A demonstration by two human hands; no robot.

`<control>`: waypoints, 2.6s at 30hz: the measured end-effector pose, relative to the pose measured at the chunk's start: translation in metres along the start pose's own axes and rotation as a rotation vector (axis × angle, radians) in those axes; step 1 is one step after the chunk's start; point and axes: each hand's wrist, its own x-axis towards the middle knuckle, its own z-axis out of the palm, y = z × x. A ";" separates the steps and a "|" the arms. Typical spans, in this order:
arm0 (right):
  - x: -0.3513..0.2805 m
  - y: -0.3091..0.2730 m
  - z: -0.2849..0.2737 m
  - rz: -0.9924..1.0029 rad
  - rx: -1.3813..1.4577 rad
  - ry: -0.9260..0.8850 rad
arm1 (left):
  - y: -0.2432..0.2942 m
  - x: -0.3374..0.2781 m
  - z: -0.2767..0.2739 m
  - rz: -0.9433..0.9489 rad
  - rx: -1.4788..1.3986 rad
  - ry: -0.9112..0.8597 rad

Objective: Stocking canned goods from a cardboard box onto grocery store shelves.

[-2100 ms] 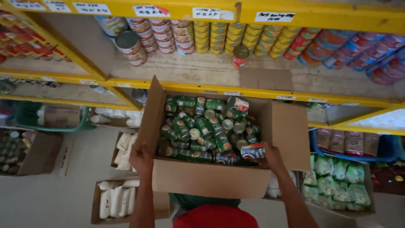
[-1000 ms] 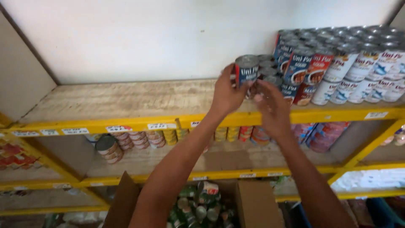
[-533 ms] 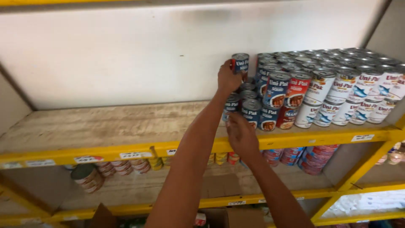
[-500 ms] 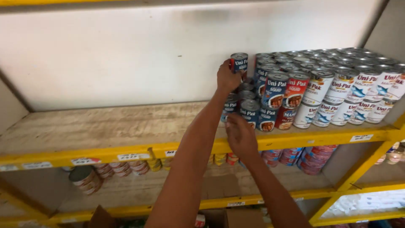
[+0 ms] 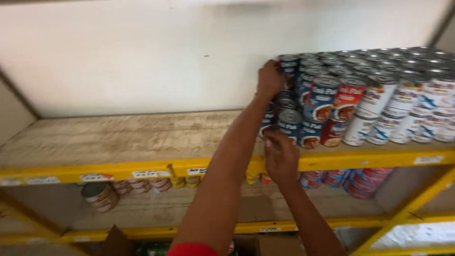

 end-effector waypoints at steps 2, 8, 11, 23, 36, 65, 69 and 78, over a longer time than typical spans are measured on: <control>0.003 -0.006 0.000 -0.032 -0.019 0.014 | 0.005 0.001 -0.004 -0.024 0.054 -0.032; 0.004 -0.009 -0.004 -0.046 -0.096 0.033 | 0.059 -0.029 -0.059 -0.107 0.153 -0.191; 0.004 -0.011 -0.001 0.017 -0.037 0.029 | 0.071 -0.055 -0.095 -0.031 0.137 -0.163; 0.009 -0.004 0.006 0.042 -0.165 0.070 | 0.048 -0.146 -0.173 0.003 -0.136 -0.271; 0.008 -0.004 0.007 0.149 -0.299 -0.072 | 0.064 -0.152 -0.174 -0.009 -0.162 -0.260; -0.005 -0.006 0.006 -0.027 -0.256 0.021 | 0.113 -0.049 -0.080 -0.075 -0.106 -0.099; -0.005 -0.005 0.006 -0.067 -0.278 0.033 | 0.105 -0.050 -0.074 -0.075 -0.110 -0.084; -0.006 -0.006 0.008 -0.081 -0.282 0.044 | 0.102 -0.049 -0.077 -0.050 -0.109 -0.098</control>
